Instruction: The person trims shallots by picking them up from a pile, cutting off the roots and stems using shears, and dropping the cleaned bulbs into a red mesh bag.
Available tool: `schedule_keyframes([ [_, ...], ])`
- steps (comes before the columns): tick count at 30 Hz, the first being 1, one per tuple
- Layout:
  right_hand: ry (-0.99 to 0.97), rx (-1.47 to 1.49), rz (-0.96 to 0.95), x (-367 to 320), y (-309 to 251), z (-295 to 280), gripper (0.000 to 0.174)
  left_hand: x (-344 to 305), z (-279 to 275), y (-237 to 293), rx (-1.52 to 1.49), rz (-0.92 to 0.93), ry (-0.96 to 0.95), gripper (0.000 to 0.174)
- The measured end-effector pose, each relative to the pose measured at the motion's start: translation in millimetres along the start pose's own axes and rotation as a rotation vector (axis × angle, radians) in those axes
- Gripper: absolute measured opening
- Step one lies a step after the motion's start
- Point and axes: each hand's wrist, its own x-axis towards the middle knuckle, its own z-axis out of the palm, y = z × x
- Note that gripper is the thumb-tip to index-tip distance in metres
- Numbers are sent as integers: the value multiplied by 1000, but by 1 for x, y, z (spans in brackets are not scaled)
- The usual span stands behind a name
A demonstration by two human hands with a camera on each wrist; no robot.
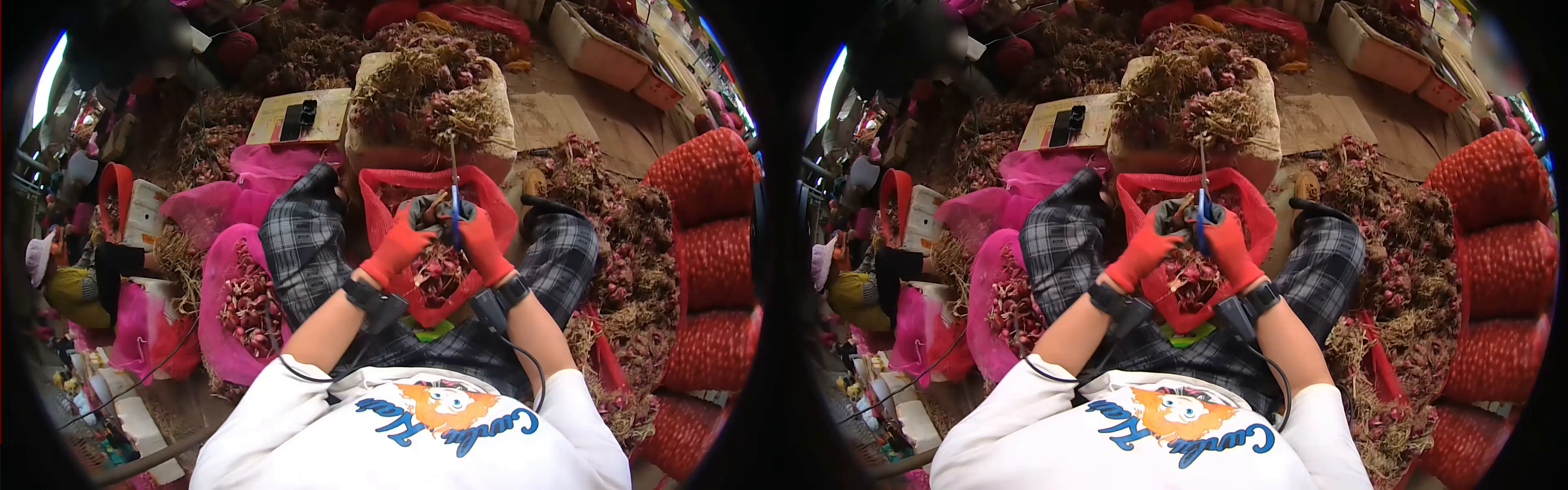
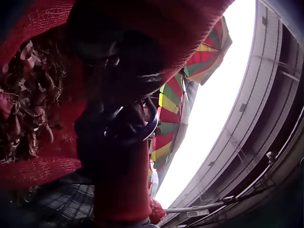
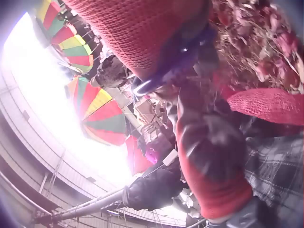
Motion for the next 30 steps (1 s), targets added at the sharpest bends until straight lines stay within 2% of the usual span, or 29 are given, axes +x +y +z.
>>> schedule_keyframes([
  [1,25,-13,-73,0,10,5,17,-9,8,-7,363,98,144,42],
  [2,48,-28,-145,-1,18,7,15,-13,13,-15,217,40,143,39],
  [4,55,101,-13,0,31,0,14,-15,19,-19,-81,-70,145,35],
  [5,59,164,55,0,36,-6,14,-15,15,-23,-164,-183,139,31],
  [6,82,254,206,-1,32,-8,17,-12,9,-25,-247,-296,131,28],
  [7,64,323,240,-1,36,-13,18,-10,6,-27,-330,-407,121,25],
  [8,47,393,272,1,42,-20,18,-10,7,-30,-500,-315,100,23],
  [10,7,608,305,5,55,-24,21,-10,8,-10,-674,-370,2,32],
  [11,-2,614,305,7,59,-27,21,-9,8,-6,-763,-399,-46,38],
  [12,-11,618,305,8,58,-27,21,-7,6,-13,-719,-370,-78,44],
  [14,-7,591,305,9,54,-27,22,-8,5,-23,-478,-279,-104,44],
  [16,20,533,301,8,43,-23,23,-8,2,-27,-445,-259,-106,44],
  [18,47,517,290,12,46,-22,24,-8,0,-28,-624,-311,-86,44],
  [23,60,542,255,11,41,-17,25,-10,-3,-39,-541,-223,-69,38],
  [25,44,565,255,11,40,-17,24,-9,-1,-35,-708,-303,-36,34],
  [27,32,459,228,9,33,-15,24,-5,2,-26,-1110,-486,26,32],
  [28,25,405,215,8,28,-13,24,-6,3,-21,-924,-452,47,31],
  [30,35,65,182,6,14,-6,24,-9,4,-14,-553,-382,87,29],
])
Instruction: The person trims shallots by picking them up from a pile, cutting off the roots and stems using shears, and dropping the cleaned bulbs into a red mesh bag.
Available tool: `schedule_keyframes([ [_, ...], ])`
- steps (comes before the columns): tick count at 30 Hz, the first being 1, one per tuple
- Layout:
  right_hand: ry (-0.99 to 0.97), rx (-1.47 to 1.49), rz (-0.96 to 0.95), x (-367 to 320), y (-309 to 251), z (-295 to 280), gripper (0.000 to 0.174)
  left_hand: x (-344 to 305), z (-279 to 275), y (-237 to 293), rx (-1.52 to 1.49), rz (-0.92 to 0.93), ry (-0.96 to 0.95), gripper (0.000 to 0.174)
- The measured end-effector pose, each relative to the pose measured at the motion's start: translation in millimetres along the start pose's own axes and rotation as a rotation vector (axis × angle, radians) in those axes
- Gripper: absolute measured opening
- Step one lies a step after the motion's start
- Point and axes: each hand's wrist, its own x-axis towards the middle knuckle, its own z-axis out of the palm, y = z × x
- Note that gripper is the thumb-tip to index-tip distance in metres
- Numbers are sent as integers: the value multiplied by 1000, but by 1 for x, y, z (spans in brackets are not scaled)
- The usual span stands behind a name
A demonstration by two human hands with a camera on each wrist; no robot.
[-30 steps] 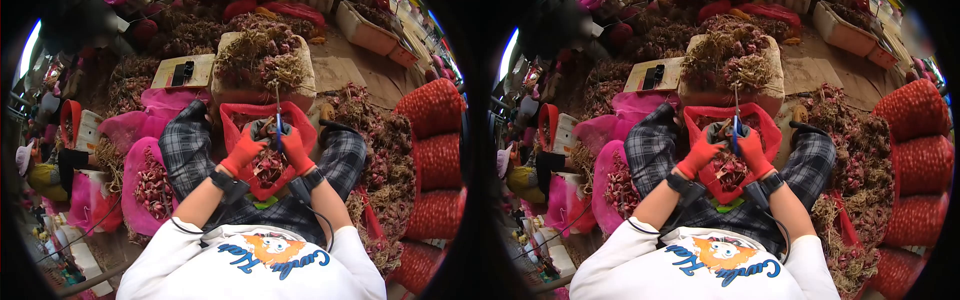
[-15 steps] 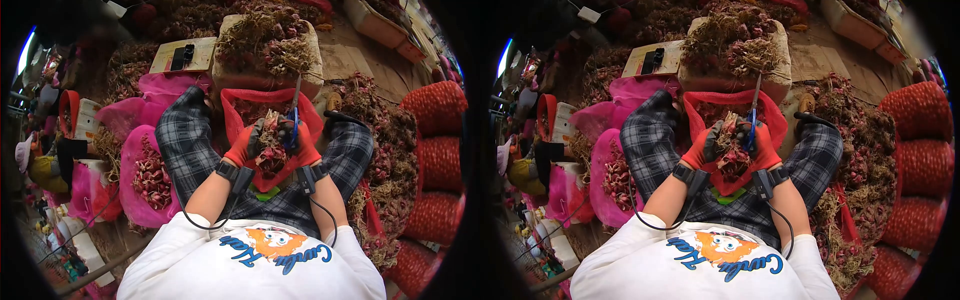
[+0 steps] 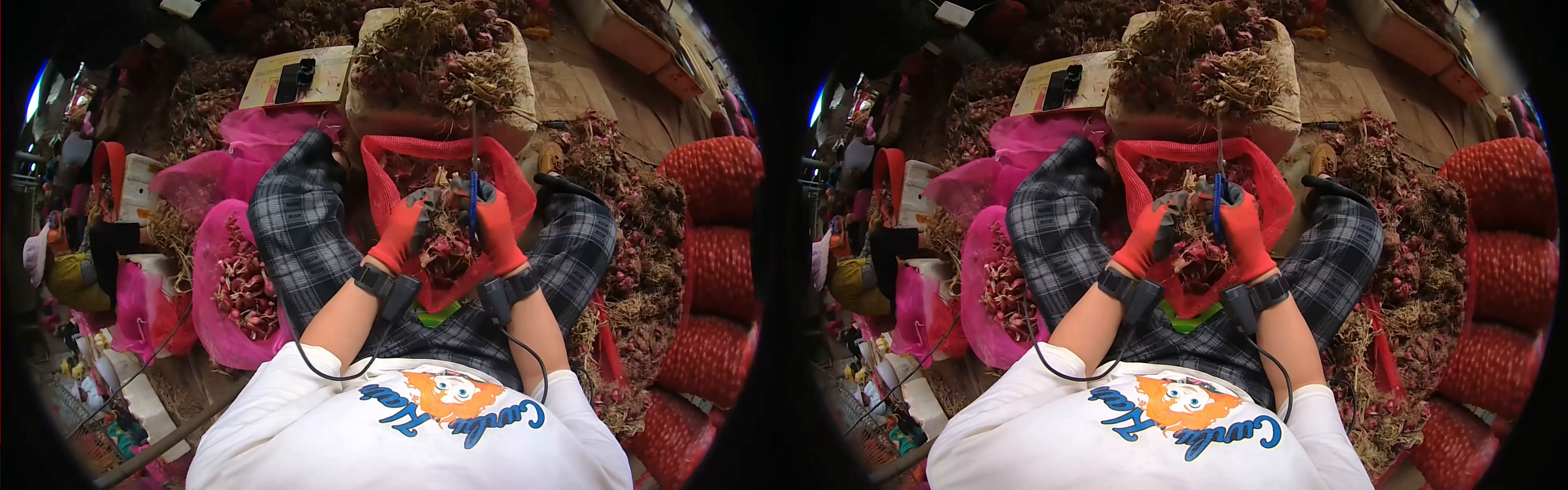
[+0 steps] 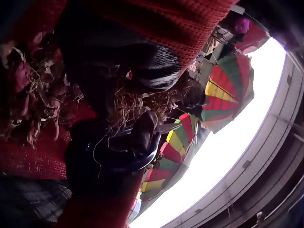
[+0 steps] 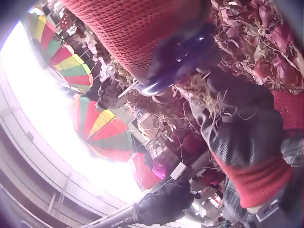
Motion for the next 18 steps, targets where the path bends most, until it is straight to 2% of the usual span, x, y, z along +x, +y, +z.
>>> schedule_keyframes([
  [1,19,-168,-20,-1,-3,2,24,0,0,-1,10,-9,9,31],
  [3,1,-73,10,2,1,-1,22,1,2,-1,32,-29,27,35],
  [9,17,230,44,5,10,-2,22,-8,15,22,-124,34,-182,38],
  [13,-28,409,74,6,9,0,26,-6,9,12,-230,74,-270,42],
  [18,-9,443,87,5,8,2,28,-4,8,8,-398,29,-284,43],
])
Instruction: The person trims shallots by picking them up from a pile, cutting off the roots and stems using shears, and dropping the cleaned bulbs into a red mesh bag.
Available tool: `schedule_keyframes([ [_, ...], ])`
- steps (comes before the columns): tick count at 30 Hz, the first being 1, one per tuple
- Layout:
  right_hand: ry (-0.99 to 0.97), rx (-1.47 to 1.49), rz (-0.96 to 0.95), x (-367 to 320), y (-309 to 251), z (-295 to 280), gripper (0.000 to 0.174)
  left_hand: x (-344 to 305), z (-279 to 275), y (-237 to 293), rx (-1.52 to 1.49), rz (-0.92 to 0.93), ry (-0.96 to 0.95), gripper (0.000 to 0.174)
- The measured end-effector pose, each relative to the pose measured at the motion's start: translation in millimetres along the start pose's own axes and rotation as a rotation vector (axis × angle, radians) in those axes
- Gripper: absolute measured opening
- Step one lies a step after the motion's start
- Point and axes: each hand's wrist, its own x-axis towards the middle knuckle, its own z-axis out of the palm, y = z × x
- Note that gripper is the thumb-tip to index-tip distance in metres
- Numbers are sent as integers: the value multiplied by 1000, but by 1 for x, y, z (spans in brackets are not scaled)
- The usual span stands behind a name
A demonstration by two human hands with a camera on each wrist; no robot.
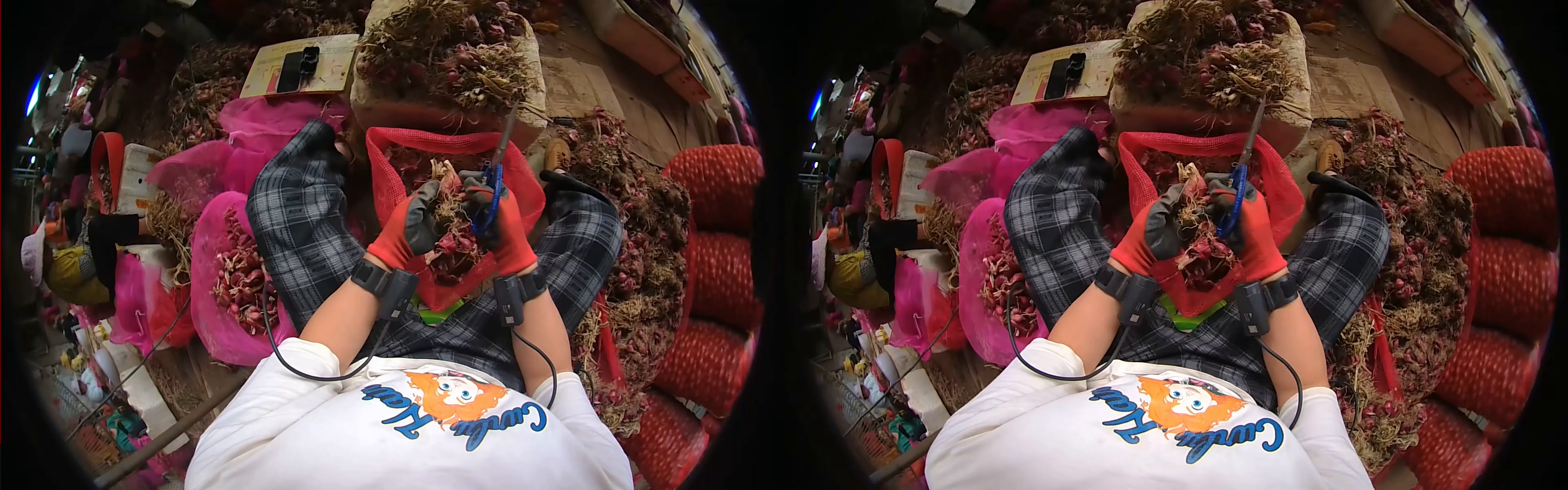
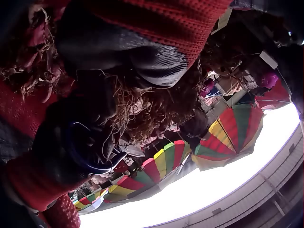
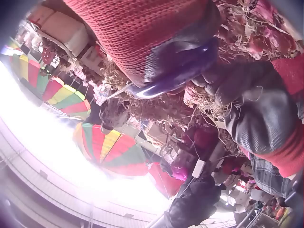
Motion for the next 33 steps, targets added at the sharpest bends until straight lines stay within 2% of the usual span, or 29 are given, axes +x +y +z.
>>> schedule_keyframes([
  [3,22,-47,-15,0,0,-4,25,2,14,5,-95,-5,16,38],
  [6,56,-203,-61,0,-4,-7,23,6,1,6,227,26,118,33],
  [7,70,-266,-78,-1,-5,-7,23,6,-1,4,228,24,143,32],
  [10,38,-216,-76,-1,-1,-7,24,5,-6,1,223,35,194,30],
  [12,6,-327,-146,-2,-2,-3,25,5,-10,1,210,59,197,30],
  [15,-3,-474,-200,-4,-5,8,26,10,-8,2,485,122,298,31],
  [18,-12,-507,-211,-3,-3,10,28,10,-8,8,557,-78,373,31],
  [19,-18,-501,-211,-3,-2,10,29,8,-6,11,483,-111,318,31],
  [21,-52,-132,-149,-3,-1,5,29,4,-2,18,335,-174,211,33],
  [22,-69,52,-116,-2,0,3,28,4,-9,11,170,-140,154,35],
  [24,-91,123,-132,1,6,0,28,10,-18,-4,-161,-71,34,38],
  [25,-101,158,-141,1,7,0,28,9,-13,-8,-67,-11,65,38],
  [27,-92,-201,-372,-3,6,3,26,7,-7,-11,78,63,108,37],
  [29,-34,-345,-388,-2,6,5,24,10,-11,-10,136,38,112,33],
  [30,23,-311,-292,-1,6,1,23,11,-12,-9,143,1,103,31],
  [31,81,-275,-196,-1,5,-2,23,11,-12,-9,109,40,84,30],
  [33,76,-152,-134,-2,-1,-4,23,9,-9,-6,41,113,45,28],
])
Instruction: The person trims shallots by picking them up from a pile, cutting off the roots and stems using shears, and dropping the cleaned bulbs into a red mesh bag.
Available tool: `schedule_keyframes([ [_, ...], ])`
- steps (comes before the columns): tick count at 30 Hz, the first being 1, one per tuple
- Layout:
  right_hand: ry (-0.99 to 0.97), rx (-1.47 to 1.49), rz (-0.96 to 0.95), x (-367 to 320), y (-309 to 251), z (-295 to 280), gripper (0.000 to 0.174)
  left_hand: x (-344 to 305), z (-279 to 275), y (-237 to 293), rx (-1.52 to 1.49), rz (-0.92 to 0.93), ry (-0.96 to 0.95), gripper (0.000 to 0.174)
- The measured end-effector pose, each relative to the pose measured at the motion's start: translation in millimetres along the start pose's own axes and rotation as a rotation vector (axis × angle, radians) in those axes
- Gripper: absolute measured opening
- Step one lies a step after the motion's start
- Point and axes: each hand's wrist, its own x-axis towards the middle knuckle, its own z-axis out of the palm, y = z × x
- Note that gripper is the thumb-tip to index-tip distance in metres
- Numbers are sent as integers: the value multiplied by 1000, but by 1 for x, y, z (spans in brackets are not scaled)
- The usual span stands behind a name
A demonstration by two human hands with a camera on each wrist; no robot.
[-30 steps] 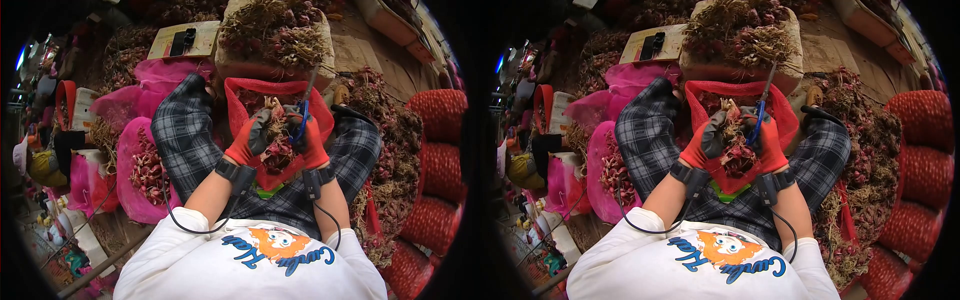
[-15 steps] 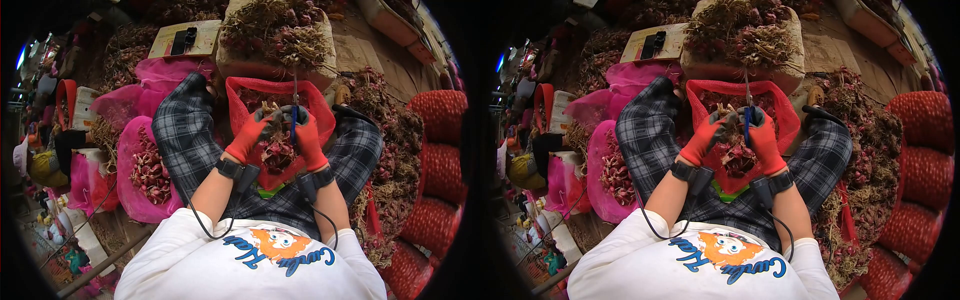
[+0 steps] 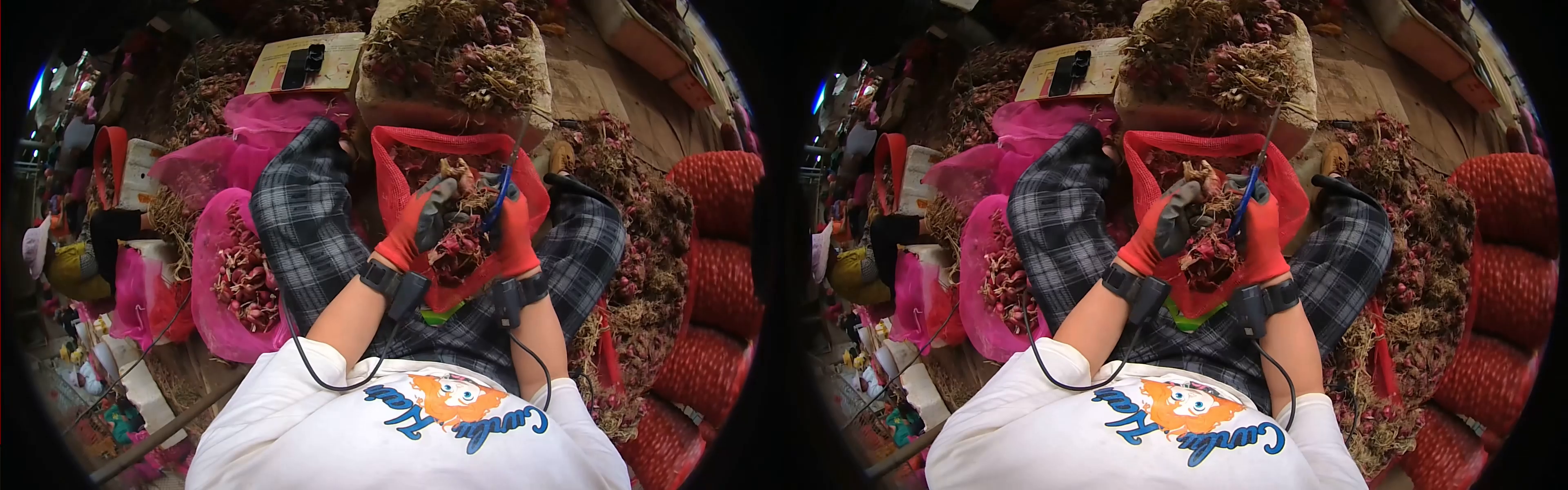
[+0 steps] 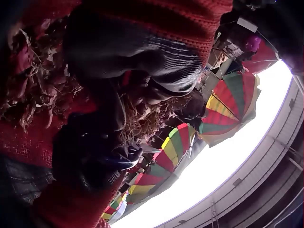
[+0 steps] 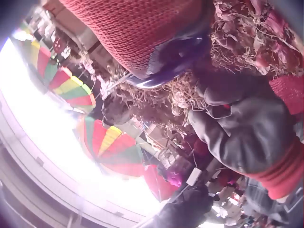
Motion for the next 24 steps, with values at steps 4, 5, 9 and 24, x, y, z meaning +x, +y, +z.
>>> schedule_keyframes([
  [4,36,-71,7,4,2,-8,23,2,14,11,246,-164,144,26],
  [5,56,-159,-66,5,2,-8,22,1,15,13,237,-174,183,25],
  [9,-21,-443,-308,6,0,5,23,-1,12,16,241,-174,277,21],
  [24,13,-96,-20,9,39,10,26,-1,-6,-16,293,-6,476,18],
])
